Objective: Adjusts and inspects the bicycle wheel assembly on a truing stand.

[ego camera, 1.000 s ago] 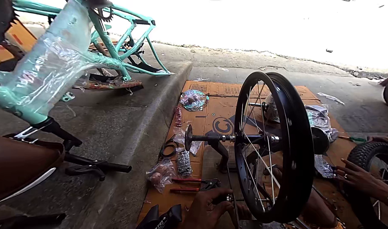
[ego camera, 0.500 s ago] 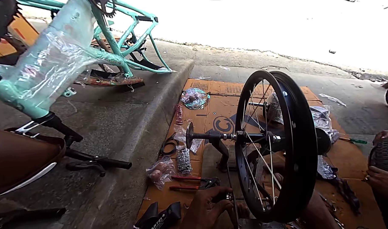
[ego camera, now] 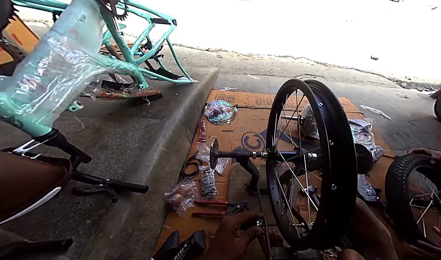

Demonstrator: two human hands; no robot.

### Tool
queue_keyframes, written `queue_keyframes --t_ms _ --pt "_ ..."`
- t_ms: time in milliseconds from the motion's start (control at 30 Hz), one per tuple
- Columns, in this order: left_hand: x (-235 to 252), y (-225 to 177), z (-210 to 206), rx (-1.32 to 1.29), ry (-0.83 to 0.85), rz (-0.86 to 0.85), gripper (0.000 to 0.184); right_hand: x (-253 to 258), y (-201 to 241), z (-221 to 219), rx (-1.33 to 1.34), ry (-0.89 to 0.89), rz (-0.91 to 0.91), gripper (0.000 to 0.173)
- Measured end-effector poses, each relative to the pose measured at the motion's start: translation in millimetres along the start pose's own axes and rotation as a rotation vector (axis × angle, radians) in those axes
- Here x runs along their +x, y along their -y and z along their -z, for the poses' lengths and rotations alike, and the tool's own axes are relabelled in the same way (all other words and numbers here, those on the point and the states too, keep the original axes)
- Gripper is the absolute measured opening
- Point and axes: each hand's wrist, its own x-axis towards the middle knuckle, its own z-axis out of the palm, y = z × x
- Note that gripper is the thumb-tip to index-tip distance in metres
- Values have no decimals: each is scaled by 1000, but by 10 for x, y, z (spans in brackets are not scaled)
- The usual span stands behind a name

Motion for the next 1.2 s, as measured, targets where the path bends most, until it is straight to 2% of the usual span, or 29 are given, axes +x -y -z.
queue_keyframes --t_ms 67,100,200,233,300,400,467,567,700,767,867,933,1000,1067,1200 --pt "1 -1 6 -3 3 0 31 4 -62 40 -8 42 6 45" --pt "1 0 7 -9 4 1 31 -5 -124 82 -30 75 -11 47" --pt "-9 2 0 -15 4 14 31 -115 -372 216 -258 148 -197 67" --pt "-9 2 0 -15 5 13 31 -155 -443 223 -311 150 -242 69" --pt "8 7 12 -16 4 8 31 -198 -497 219 -257 79 -222 64" --pt "-8 11 3 -31 4 12 32 -170 -311 181 -29 -31 -146 42" --pt "4 9 6 -25 9 14 31 -124 -174 162 87 -41 -110 46" --pt "4 16 8 -17 11 4 32 -78 -80 167 74 102 -87 55" --pt "-4 16 10 -16 9 -2 33 -52 -233 181 67 243 -72 49" --pt "-6 15 9 -19 5 -2 33 -56 -259 245 4 276 -153 55" --pt "-4 9 5 -17 9 1 33 -114 -378 249 -249 300 -375 68" --pt "7 -3 8 -14 9 3 32 -151 -461 193 -346 212 -415 66" --pt "5 -4 12 -12 9 18 32 -194 -469 162 -257 47 -355 61" --pt "-5 1 10 -24 9 29 32 -188 -411 141 -112 -44 -260 48" --pt "9 8 15 -21 17 30 32 -93 -229 129 -23 -1 -83 39"
